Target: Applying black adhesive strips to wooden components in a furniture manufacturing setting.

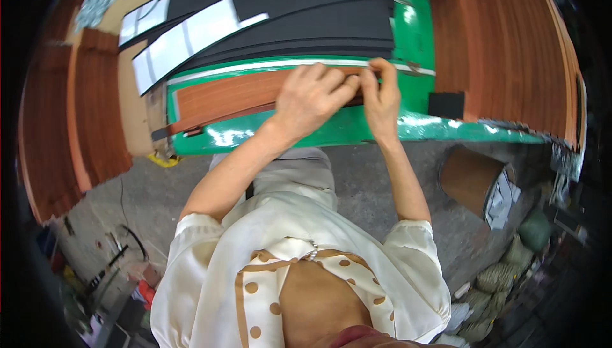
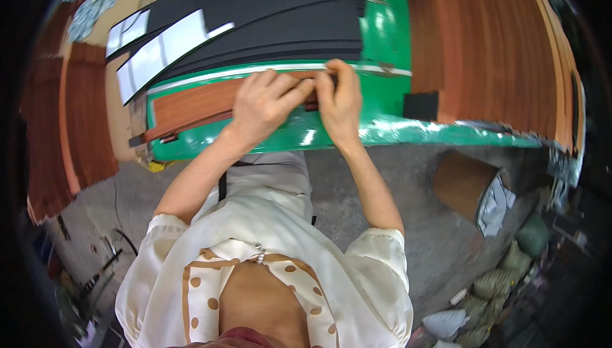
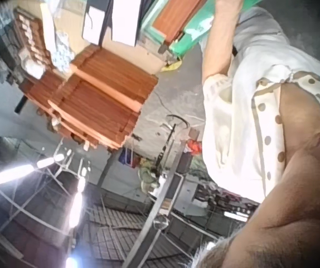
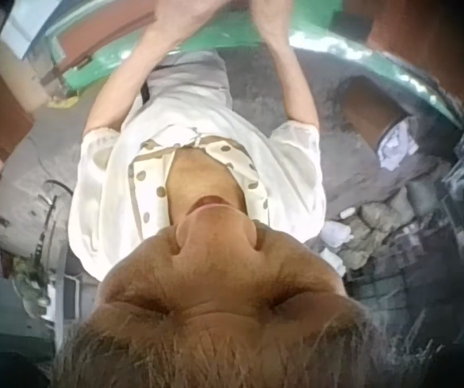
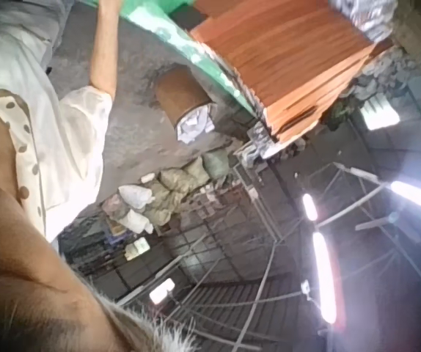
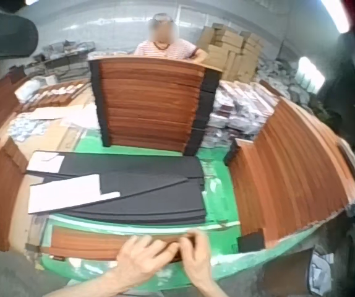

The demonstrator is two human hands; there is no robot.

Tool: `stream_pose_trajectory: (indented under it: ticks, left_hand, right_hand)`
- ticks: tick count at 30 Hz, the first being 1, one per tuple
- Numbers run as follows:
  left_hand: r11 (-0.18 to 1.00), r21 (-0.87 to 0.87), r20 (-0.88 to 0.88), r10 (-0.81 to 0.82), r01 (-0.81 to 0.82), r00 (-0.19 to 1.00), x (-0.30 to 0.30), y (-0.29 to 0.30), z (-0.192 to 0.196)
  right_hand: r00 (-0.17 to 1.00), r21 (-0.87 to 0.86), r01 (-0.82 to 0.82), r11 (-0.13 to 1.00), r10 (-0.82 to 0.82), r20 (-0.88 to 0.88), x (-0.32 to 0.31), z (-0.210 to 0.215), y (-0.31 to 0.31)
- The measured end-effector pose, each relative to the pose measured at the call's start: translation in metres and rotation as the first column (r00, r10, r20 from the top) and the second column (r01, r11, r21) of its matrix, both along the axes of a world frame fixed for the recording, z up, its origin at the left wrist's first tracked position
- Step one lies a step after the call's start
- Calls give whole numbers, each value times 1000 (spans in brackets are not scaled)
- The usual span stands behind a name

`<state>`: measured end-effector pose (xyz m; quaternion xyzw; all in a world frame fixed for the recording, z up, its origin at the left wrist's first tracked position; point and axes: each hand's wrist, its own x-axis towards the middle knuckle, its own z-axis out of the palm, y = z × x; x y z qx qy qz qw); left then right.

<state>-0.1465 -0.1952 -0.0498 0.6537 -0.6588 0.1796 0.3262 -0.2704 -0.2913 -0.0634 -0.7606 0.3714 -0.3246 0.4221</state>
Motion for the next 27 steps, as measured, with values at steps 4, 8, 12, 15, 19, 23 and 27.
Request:
stream_pose_trajectory:
  ticks: [4,8,12,15,19,23,27]
  left_hand:
    - [1000,-17,-55,-25,24,998,-4,-1,-5]
    - [999,50,-48,-6,8,999,-1,19,3]
    - [967,-151,-21,203,-204,979,31,112,47]
    - [730,49,-296,663,-682,688,69,186,54]
    - [755,400,-631,638,-519,441,97,223,15]
    - [850,214,-755,457,-481,471,95,225,16]
    - [858,213,-663,478,-467,576,106,219,1]
  right_hand:
    - [994,-165,112,980,-108,30,-1,-14,3]
    - [994,-64,108,992,-108,7,0,-5,4]
    - [986,49,167,985,-167,11,-8,4,-3]
    - [945,49,87,995,-66,-321,-16,20,-7]
    - [979,57,44,997,-32,-199,-16,6,-10]
    - [999,105,7,994,-12,44,-25,14,-1]
    - [997,68,49,997,-45,-58,-25,-2,3]
